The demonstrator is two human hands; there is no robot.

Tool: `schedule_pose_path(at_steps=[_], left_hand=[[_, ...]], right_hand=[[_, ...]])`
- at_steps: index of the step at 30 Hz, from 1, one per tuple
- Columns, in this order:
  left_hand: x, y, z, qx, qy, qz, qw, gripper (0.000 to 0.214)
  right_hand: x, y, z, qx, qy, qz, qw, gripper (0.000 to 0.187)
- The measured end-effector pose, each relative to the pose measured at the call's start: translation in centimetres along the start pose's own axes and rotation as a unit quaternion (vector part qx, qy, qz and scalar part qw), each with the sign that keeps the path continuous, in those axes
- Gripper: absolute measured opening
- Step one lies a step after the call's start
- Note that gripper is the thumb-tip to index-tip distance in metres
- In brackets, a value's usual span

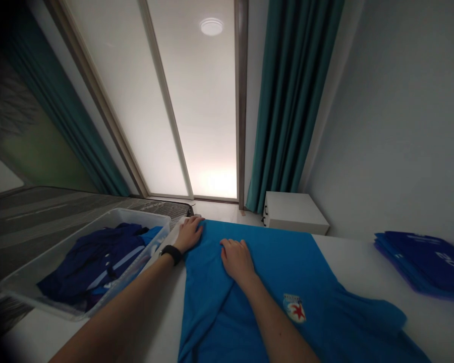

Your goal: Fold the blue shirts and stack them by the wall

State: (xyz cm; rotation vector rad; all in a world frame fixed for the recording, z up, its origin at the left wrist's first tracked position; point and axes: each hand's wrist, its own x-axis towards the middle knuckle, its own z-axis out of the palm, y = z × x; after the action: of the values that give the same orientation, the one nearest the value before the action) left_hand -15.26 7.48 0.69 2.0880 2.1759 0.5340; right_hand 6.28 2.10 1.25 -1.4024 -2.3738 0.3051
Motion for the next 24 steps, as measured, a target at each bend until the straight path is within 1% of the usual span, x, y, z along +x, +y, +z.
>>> schedule_pose_path(at_steps=[2,4,6,9,14,16,19,22,24], left_hand=[[-0.8,-0.3,-0.1,0.006,-0.019,0.039,0.999,0.039],[-1.4,-0.9,-0.2,0.01,-0.035,0.06,0.998,0.042],[-1.7,-1.4,-0.3,0.013,-0.042,0.061,0.997,0.044],[-1.8,-1.9,-0.3,0.015,-0.041,0.041,0.998,0.045],[-1.6,-2.0,-0.5,0.003,-0.042,0.028,0.999,0.046],[-1.6,-2.0,-0.9,-0.006,-0.048,0.036,0.998,0.048],[-2.1,-2.0,-1.4,-0.019,-0.058,0.066,0.996,0.051],[-3.0,-2.0,-1.7,-0.025,-0.07,0.09,0.993,0.047],[-3.5,-2.1,-1.6,-0.021,-0.073,0.09,0.993,0.045]], right_hand=[[0.0,0.1,0.0,-0.003,0.002,0.001,1.0,0.03],[0.0,0.1,0.0,-0.004,0.001,0.002,1.0,0.03],[-0.1,0.1,0.0,-0.003,0.0,0.003,1.0,0.03],[-0.1,0.2,0.0,0.005,0.004,0.0,1.0,0.03],[-0.2,0.5,0.1,0.006,0.007,0.0,1.0,0.029],[-0.2,0.5,0.2,0.008,0.01,0.0,1.0,0.029],[-0.3,0.6,0.2,0.009,0.009,-0.002,1.0,0.029],[-0.3,0.6,0.2,0.006,0.009,-0.001,1.0,0.029],[-0.3,0.5,0.2,0.003,0.009,-0.003,1.0,0.029]])
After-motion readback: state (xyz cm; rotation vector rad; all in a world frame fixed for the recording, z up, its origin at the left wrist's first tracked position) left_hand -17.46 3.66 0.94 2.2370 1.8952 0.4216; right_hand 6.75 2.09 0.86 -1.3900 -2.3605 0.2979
